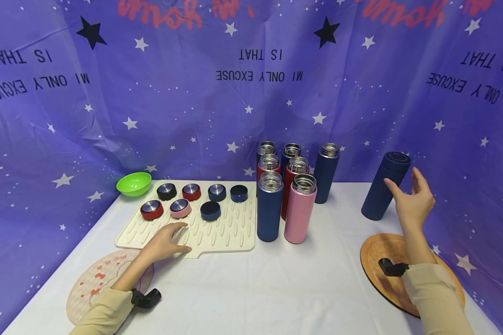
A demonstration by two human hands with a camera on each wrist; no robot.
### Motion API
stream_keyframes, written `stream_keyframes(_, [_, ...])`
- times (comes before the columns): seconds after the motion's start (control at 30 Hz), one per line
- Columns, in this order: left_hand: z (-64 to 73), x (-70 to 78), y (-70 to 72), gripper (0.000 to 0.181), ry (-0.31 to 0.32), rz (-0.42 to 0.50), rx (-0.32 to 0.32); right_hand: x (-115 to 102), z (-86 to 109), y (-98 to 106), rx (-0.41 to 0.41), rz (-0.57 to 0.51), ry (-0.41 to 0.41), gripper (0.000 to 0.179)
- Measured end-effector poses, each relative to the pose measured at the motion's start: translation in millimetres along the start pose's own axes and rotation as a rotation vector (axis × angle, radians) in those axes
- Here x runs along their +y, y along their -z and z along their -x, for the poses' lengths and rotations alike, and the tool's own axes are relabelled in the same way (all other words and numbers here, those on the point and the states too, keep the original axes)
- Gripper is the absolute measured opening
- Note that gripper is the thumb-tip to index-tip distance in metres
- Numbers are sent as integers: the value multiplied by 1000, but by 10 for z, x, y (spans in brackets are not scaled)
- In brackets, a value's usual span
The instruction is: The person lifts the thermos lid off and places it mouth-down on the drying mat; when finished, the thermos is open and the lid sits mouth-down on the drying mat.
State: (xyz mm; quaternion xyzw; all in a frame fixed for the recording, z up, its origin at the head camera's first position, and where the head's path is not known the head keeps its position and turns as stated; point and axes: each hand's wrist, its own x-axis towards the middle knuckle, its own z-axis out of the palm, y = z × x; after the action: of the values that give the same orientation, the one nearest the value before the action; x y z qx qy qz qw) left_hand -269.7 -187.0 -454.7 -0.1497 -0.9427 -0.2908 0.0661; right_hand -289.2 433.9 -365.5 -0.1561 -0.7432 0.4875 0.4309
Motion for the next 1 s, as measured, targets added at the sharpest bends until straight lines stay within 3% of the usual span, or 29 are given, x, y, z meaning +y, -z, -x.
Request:
stream_keyframes(0.2, [10, -7, 9, 72, 2, -1, 3, 157, -148, -51, -65, -52, -273, 80])
stream_keyframes(0.33, [22, -19, 10, 73, -1, -3, 4, 243, -201, -121, -84, -121, -366, 84])
stream_keyframes(0.73, [10, -31, 4, 72, -9, 1, 8, 334, -273, -313, -125, -56, -368, 83])
stream_keyframes(1.0, [-6, -19, 0, 71, -11, -1, 6, 346, -245, -343, -53, -107, -352, 81])
